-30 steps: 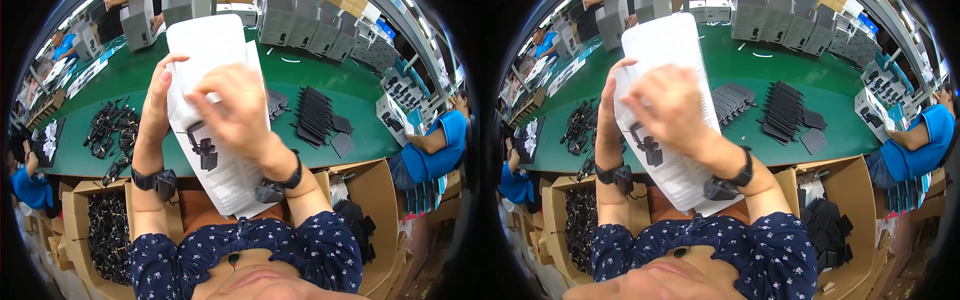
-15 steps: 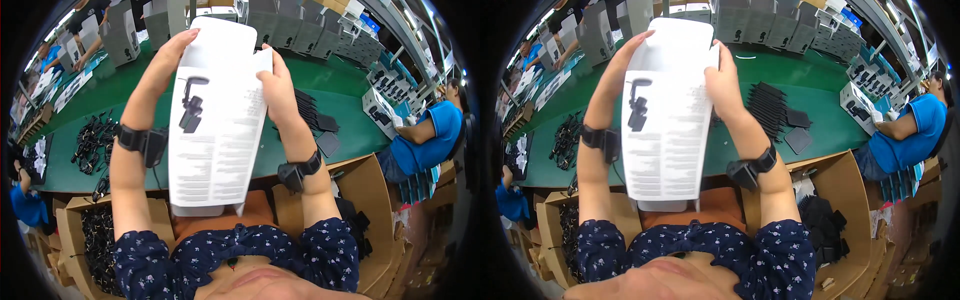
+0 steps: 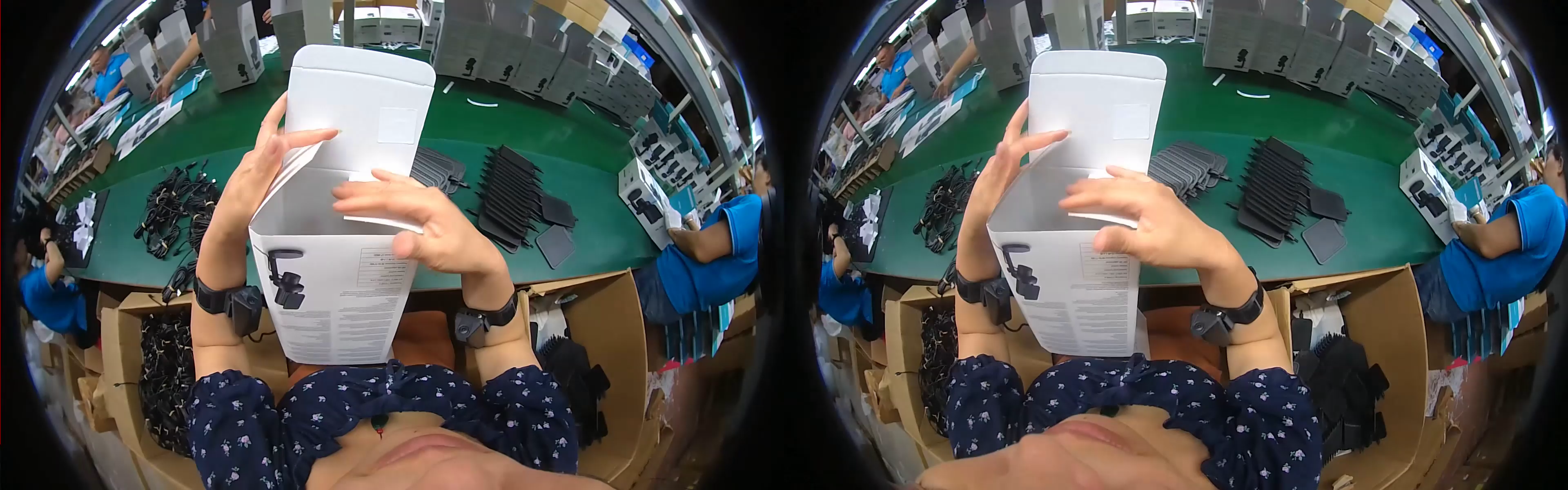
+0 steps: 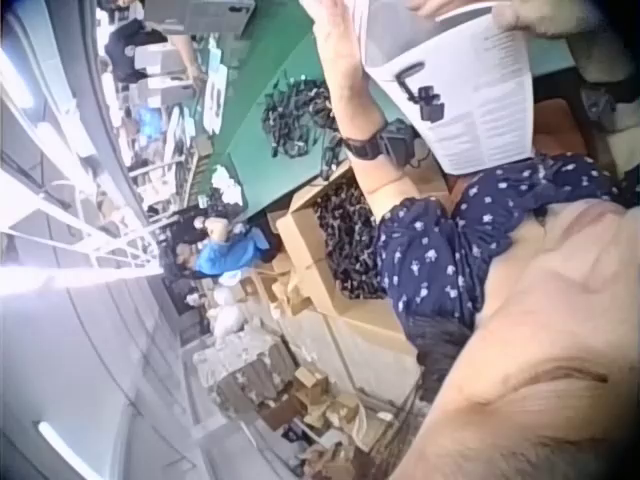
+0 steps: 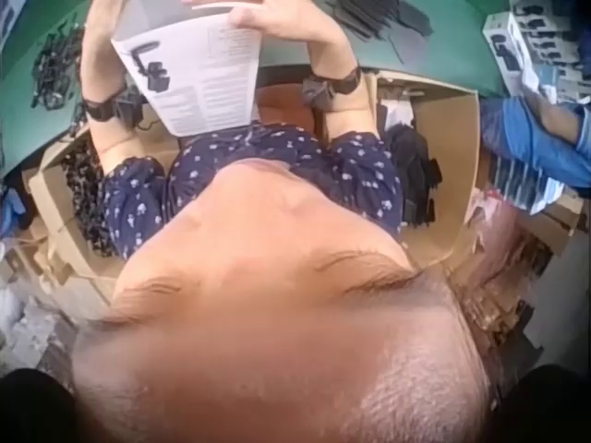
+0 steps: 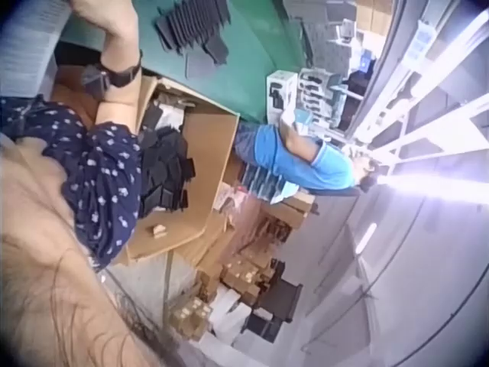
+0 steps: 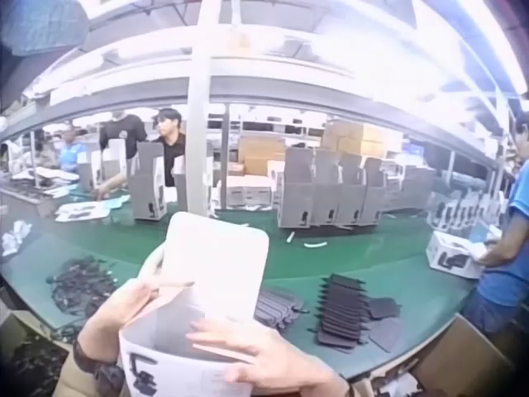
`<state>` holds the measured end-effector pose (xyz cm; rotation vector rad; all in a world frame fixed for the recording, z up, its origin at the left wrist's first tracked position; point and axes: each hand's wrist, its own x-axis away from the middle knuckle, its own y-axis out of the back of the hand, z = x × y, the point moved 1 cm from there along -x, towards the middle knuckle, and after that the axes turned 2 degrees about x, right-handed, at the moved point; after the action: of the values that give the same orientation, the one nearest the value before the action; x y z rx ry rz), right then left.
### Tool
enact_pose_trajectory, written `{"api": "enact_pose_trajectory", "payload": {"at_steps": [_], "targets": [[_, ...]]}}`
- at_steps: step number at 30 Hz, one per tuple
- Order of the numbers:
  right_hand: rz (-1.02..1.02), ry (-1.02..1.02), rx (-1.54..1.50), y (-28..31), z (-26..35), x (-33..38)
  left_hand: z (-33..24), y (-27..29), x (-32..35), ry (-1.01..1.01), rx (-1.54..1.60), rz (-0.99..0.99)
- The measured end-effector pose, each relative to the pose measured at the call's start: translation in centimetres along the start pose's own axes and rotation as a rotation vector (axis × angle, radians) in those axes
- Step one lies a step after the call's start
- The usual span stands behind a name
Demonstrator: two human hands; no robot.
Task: The person picks up a cable and a base plate, assembles them, and places the unit into a tray. They then fold a cardboard box, insert the assembly, and close the box before picking up another base plate.
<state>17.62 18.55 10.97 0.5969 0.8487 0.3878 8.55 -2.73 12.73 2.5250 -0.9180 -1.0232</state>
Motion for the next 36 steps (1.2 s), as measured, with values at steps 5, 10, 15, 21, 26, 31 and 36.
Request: {"api": "enact_pose_trajectory", "payload": {"at_steps": [5,10,15,21,26,31,36], "targets": [[-0.803,-0.241,-0.390,-0.8,-1.7,-1.0,-1.9,-0.2,1.1,0.193,0.240,-0.209],[-0.410,-0.440,-0.810,-1.4,-4.2,-3.6,-0.9,1.2,2.5,0.266,0.566,-0.278],[-0.195,-0.474,-0.810,-2.2,-3.7,-4.5,-0.3,2.6,4.5,0.365,0.619,-0.295],[-0.189,-0.477,-0.749,-4.1,-2.7,-5.9,1.3,4.8,6.3,0.682,0.555,-0.387],[-0.258,-0.427,-0.618,-5.1,-3.2,-6.8,1.8,5.5,7.0,0.735,0.548,-0.388],[-0.230,-0.402,-0.774,-5.6,-3.9,-6.9,1.1,5.6,7.3,0.498,0.713,-0.358],[-0.128,-0.391,-0.945,-6.7,-3.2,-7.5,2.9,5.9,9.3,0.714,0.606,-0.429]]}}
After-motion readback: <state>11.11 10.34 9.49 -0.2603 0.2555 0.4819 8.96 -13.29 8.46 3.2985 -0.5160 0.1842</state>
